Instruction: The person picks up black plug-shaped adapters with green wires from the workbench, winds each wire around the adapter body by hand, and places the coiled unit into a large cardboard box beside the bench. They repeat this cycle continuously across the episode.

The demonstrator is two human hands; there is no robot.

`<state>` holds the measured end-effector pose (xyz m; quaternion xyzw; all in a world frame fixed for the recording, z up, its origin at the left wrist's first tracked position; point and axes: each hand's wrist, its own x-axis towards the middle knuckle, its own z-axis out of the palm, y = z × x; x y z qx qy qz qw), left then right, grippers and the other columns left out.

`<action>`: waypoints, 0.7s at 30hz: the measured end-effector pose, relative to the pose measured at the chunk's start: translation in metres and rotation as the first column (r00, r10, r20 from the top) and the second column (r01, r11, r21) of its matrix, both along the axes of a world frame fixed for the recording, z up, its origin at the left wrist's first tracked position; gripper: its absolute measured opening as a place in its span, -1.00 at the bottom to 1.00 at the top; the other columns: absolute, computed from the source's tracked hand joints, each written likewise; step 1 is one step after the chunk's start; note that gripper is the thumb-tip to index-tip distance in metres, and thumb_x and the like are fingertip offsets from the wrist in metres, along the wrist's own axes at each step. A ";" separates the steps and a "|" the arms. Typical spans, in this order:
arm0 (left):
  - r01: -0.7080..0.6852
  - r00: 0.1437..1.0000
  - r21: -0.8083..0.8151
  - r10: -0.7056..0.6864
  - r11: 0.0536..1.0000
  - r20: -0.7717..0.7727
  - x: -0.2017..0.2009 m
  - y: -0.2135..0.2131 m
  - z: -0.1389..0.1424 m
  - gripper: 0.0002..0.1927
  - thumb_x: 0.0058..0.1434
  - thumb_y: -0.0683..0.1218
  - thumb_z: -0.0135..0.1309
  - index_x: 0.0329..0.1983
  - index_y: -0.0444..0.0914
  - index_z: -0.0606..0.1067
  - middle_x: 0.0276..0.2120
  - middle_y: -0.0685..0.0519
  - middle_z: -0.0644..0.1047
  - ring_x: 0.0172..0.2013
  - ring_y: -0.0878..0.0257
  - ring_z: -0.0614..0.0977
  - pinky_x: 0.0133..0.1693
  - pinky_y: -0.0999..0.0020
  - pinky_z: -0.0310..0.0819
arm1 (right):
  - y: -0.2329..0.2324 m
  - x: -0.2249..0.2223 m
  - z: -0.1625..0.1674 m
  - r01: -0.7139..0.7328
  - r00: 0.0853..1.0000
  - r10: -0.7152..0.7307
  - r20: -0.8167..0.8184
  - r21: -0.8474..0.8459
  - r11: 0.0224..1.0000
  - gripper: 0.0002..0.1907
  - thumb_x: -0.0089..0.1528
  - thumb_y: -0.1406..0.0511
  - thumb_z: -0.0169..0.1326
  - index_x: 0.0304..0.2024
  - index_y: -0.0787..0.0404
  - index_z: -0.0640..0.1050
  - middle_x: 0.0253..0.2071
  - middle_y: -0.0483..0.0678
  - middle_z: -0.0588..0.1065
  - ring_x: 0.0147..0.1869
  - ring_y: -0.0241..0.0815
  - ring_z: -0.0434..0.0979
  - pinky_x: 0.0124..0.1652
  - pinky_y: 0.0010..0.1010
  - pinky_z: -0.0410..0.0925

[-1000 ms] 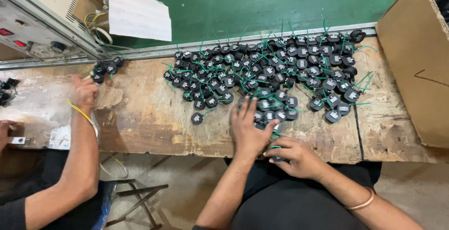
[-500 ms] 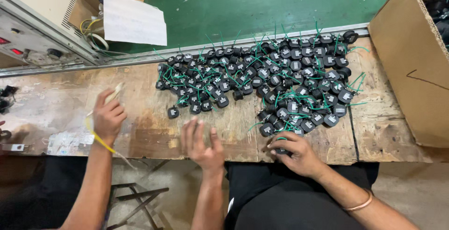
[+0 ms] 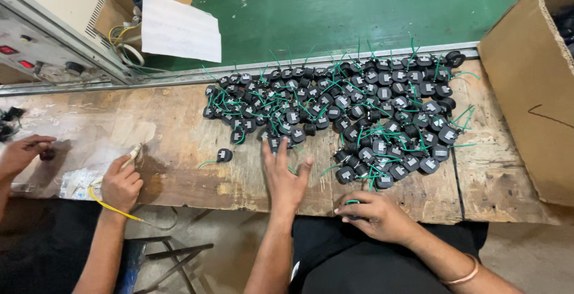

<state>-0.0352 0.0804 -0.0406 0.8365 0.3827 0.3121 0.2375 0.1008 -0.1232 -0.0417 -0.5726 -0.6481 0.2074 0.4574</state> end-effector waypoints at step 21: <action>-0.128 0.951 -0.302 0.204 0.945 0.234 -0.014 0.046 -0.001 -0.27 0.22 -0.15 0.13 0.44 -0.33 0.17 0.31 -0.15 0.37 0.16 0.06 0.54 0.18 0.15 0.37 | -0.001 0.008 -0.011 0.069 0.976 -0.038 -0.215 0.138 0.988 -0.73 0.15 0.46 0.27 -0.08 0.21 0.66 -0.18 -0.03 0.56 -0.07 -0.08 0.64 -0.10 -0.33 0.48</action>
